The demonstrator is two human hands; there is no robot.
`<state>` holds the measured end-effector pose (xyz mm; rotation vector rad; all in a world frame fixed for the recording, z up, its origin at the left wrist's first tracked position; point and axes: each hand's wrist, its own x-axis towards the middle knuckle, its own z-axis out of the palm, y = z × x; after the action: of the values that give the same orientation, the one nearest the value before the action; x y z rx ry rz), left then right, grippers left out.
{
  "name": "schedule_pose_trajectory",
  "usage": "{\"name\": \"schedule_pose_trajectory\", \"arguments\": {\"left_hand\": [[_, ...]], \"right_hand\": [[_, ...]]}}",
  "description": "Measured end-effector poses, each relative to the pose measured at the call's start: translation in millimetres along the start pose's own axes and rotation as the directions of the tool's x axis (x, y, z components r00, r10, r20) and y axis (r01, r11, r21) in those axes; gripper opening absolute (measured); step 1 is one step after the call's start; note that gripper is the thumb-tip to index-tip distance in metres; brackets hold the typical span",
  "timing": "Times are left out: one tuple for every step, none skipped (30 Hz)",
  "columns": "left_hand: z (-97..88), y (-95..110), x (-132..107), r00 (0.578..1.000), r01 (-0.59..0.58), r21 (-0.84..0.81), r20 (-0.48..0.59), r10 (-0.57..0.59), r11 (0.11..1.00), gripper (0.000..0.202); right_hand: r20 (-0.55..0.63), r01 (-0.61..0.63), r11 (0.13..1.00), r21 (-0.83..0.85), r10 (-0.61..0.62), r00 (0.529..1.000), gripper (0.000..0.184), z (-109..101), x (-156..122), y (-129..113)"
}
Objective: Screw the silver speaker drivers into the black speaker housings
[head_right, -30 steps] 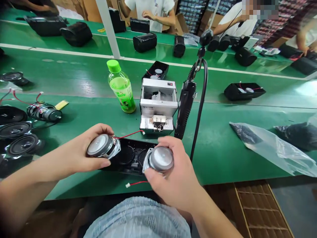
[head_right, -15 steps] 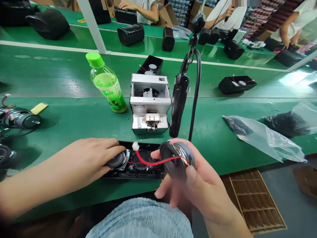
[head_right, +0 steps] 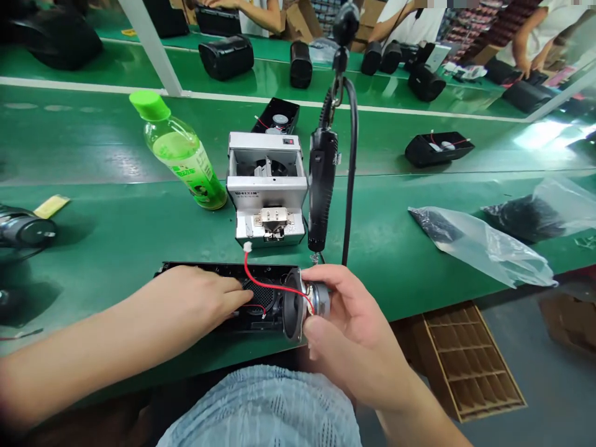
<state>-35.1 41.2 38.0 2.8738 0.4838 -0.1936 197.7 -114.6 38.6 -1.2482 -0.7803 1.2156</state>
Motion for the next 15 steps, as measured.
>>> {"name": "schedule_pose_trajectory", "arguments": {"left_hand": [[2.6,3.0,9.5,0.998,-0.021,0.012,0.063,0.02,1.0,0.022],[4.6,4.9,17.3,0.993,-0.047,0.014,0.11,0.045,0.999,0.022],[5.9,5.4,22.6,0.988,-0.076,0.006,0.135,0.075,0.997,0.021],[6.6,4.8,25.0,0.989,-0.085,-0.017,0.119,0.086,0.996,0.021],[6.7,3.3,24.3,0.993,-0.081,-0.047,0.08,0.085,0.996,0.024],[6.4,1.0,20.8,0.997,-0.064,-0.079,0.026,0.066,0.995,0.031],[5.8,-2.1,14.9,0.999,-0.038,-0.114,-0.034,0.034,0.993,0.041],[4.9,-5.6,7.3,0.996,-0.013,-0.148,-0.089,0.0,0.989,0.047],[3.9,-9.6,-1.4,0.991,0.006,-0.171,-0.13,-0.029,0.985,0.048],[3.1,-13.8,-10.4,0.987,0.017,-0.175,-0.153,-0.044,0.984,0.043],[2.6,-17.9,-19.0,0.986,0.016,-0.159,-0.163,-0.043,0.987,0.034],[2.6,-21.6,-26.8,0.986,0.013,-0.126,-0.166,-0.034,0.992,0.025],[3.1,-24.7,-33.2,0.985,0.015,-0.082,-0.172,-0.029,0.997,0.021],[4.0,-27.1,-38.2,0.983,0.025,-0.041,-0.182,-0.032,0.999,0.019],[5.2,-28.6,-41.6,0.981,0.036,-0.014,-0.191,-0.038,0.999,0.019]], "right_hand": [[0.029,0.035,0.999,0.001,-0.035,0.999,0.034,-0.6,1.4,0.6],[0.048,0.072,0.997,0.002,-0.072,0.996,0.032,-1.3,3.2,0.4],[0.051,0.103,0.995,-0.005,-0.103,0.993,0.031,-1.6,5.3,-0.6],[0.052,0.116,0.993,-0.031,-0.115,0.992,0.029,-1.3,7.6,-2.4],[0.06,0.116,0.99,-0.073,-0.112,0.992,0.027,-0.4,9.7,-4.8],[0.071,0.12,0.985,-0.123,-0.111,0.991,0.027,1.0,11.8,-7.5],[0.095,0.117,0.976,-0.184,-0.101,0.99,0.029,2.8,13.8,-10.0],[0.136,0.114,0.961,-0.251,-0.081,0.987,0.035,4.8,15.9,-12.1],[0.195,0.119,0.94,-0.32,-0.057,0.979,0.042,6.8,18.1,-13.4],[0.259,0.138,0.911,-0.389,-0.035,0.965,0.05,8.7,20.5,-13.8],[0.312,0.168,0.869,-0.466,-0.016,0.95,0.058,10.5,23.2,-13.2],[0.354,0.209,0.807,-0.553,0.001,0.935,0.062,12.2,26.3,-11.8],[0.391,0.265,0.726,-0.634,0.006,0.92,0.064,13.8,29.8,-10.0],[0.427,0.333,0.637,-0.695,-0.007,0.904,0.062,15.3,33.7,-7.9],[0.465,0.399,0.545,-0.737,-0.018,0.885,0.057,16.8,37.9,-5.8]]}}
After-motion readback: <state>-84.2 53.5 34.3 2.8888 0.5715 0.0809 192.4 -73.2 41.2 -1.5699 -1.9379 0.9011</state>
